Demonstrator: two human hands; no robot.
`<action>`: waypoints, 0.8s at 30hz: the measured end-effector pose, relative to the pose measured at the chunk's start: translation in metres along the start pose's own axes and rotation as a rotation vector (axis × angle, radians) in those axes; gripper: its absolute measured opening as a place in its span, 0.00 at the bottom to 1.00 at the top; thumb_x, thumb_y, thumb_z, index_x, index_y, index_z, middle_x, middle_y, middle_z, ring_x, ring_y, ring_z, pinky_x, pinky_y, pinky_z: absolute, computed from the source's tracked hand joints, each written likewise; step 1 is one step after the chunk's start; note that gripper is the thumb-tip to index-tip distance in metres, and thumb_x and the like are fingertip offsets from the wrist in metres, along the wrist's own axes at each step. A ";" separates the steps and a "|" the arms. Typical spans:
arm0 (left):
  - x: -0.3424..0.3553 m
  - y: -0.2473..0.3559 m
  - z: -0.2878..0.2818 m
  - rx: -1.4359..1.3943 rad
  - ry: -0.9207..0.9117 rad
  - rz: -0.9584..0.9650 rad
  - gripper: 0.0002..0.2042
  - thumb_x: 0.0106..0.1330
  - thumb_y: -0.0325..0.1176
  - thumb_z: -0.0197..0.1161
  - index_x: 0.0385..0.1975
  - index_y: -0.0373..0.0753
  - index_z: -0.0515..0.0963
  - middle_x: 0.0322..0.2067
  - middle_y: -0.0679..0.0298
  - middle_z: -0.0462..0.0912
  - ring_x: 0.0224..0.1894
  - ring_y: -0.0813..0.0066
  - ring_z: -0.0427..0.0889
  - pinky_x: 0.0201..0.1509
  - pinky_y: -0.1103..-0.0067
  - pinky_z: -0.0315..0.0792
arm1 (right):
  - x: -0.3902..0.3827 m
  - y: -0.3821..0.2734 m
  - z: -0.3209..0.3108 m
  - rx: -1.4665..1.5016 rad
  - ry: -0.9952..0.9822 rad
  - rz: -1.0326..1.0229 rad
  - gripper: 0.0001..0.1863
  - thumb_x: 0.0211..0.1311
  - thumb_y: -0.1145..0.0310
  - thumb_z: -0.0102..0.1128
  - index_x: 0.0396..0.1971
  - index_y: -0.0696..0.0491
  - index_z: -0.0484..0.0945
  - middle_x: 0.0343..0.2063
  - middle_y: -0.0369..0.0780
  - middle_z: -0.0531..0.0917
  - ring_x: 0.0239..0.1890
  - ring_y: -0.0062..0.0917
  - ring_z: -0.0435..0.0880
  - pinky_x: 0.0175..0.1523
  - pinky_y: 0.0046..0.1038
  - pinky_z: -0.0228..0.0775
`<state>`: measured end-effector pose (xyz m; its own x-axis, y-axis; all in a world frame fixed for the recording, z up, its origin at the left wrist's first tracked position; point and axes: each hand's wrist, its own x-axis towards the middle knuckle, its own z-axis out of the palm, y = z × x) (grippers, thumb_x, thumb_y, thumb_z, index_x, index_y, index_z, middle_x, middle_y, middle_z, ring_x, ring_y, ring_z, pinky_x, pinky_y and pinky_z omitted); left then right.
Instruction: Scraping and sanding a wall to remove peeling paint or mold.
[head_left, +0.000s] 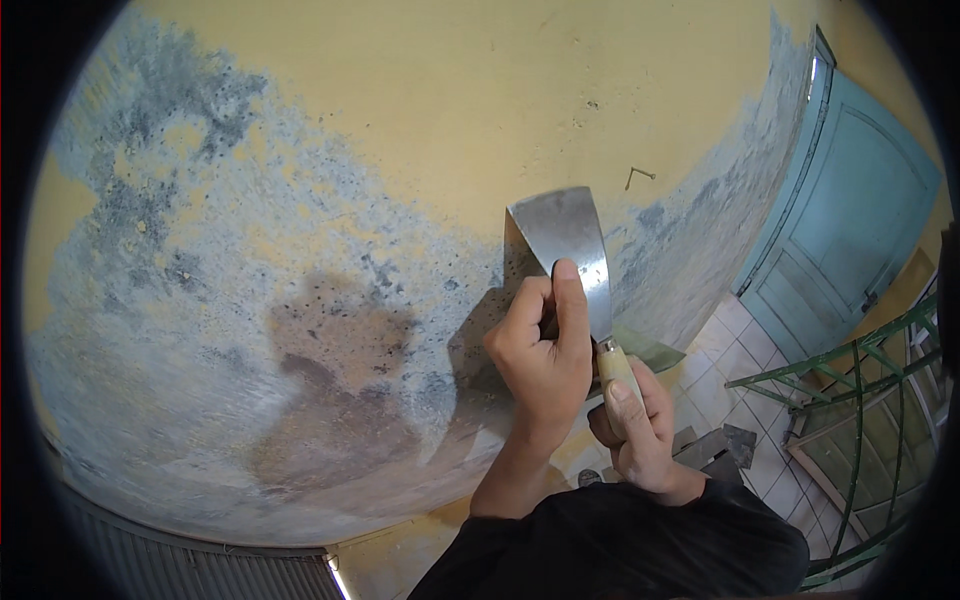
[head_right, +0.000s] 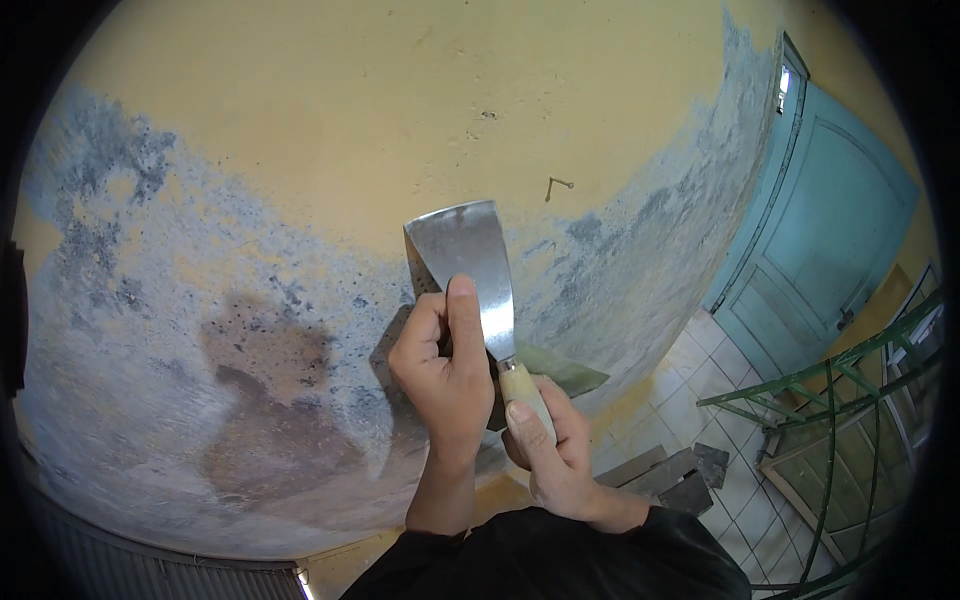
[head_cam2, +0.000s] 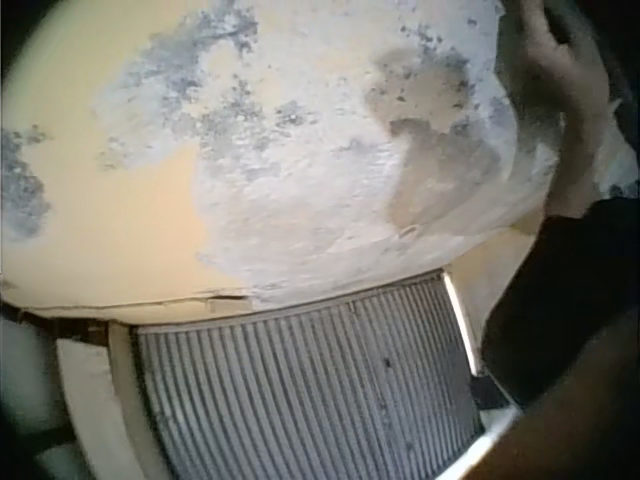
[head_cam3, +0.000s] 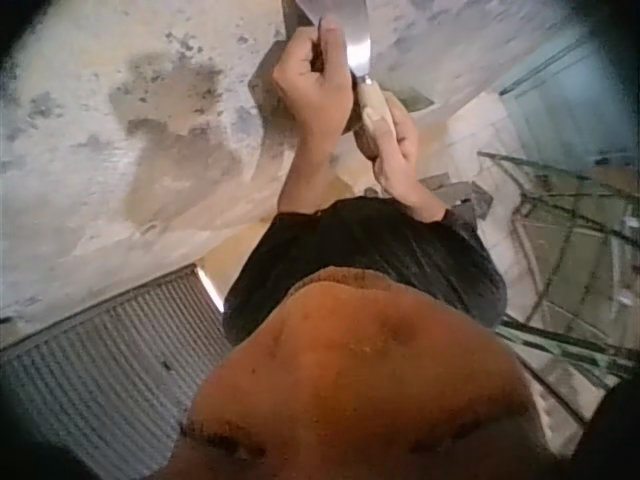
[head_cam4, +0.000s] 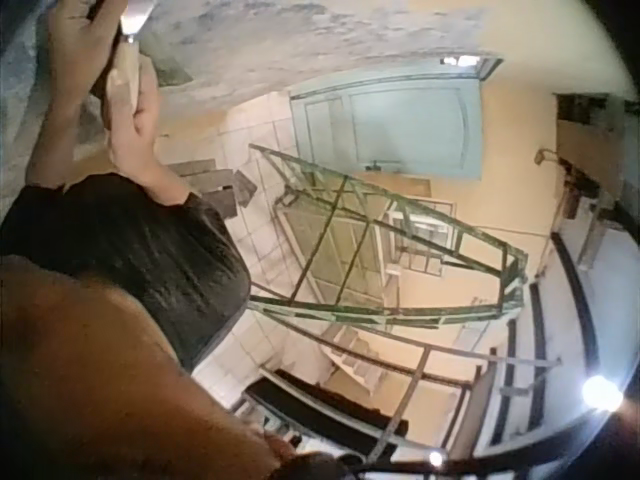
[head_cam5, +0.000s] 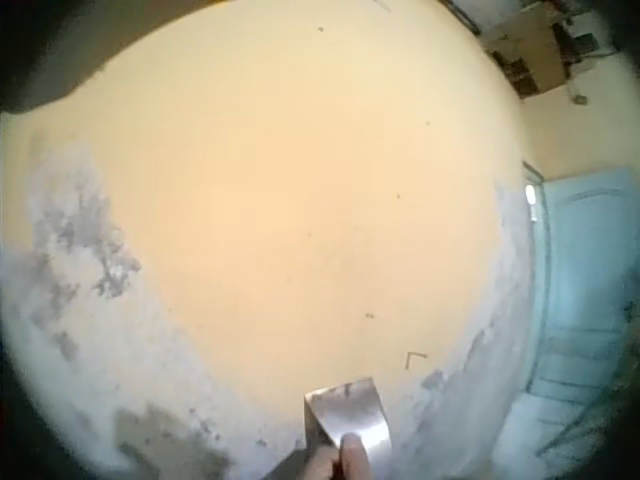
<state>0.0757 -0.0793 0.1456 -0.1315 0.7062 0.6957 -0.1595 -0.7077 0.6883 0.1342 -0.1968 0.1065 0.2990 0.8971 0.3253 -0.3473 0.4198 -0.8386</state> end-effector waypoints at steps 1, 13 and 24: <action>-0.002 -0.001 -0.001 0.001 -0.001 -0.023 0.18 0.75 0.31 0.64 0.20 0.34 0.72 0.13 0.72 0.64 0.19 0.89 0.59 0.20 0.81 0.54 | -0.001 0.001 0.000 0.000 0.006 0.000 0.16 0.81 0.66 0.50 0.58 0.60 0.72 0.25 0.28 0.70 0.18 0.06 0.60 0.23 0.16 0.50; 0.002 0.004 0.008 -0.005 0.043 -0.002 0.19 0.75 0.30 0.64 0.18 0.35 0.69 0.13 0.72 0.65 0.19 0.89 0.59 0.20 0.81 0.53 | 0.000 -0.005 0.001 -0.006 0.001 -0.059 0.16 0.80 0.67 0.50 0.59 0.61 0.72 0.28 0.30 0.72 0.20 0.08 0.62 0.25 0.16 0.52; 0.000 0.004 0.009 0.028 0.029 -0.027 0.20 0.76 0.32 0.63 0.18 0.35 0.68 0.13 0.72 0.64 0.19 0.88 0.59 0.21 0.80 0.53 | -0.002 -0.004 0.002 -0.072 0.030 -0.066 0.16 0.80 0.66 0.52 0.58 0.61 0.73 0.27 0.29 0.73 0.23 0.07 0.65 0.27 0.16 0.56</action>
<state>0.0840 -0.0822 0.1506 -0.1558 0.7253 0.6706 -0.1359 -0.6881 0.7127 0.1328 -0.2002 0.1100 0.3462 0.8627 0.3688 -0.2615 0.4662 -0.8451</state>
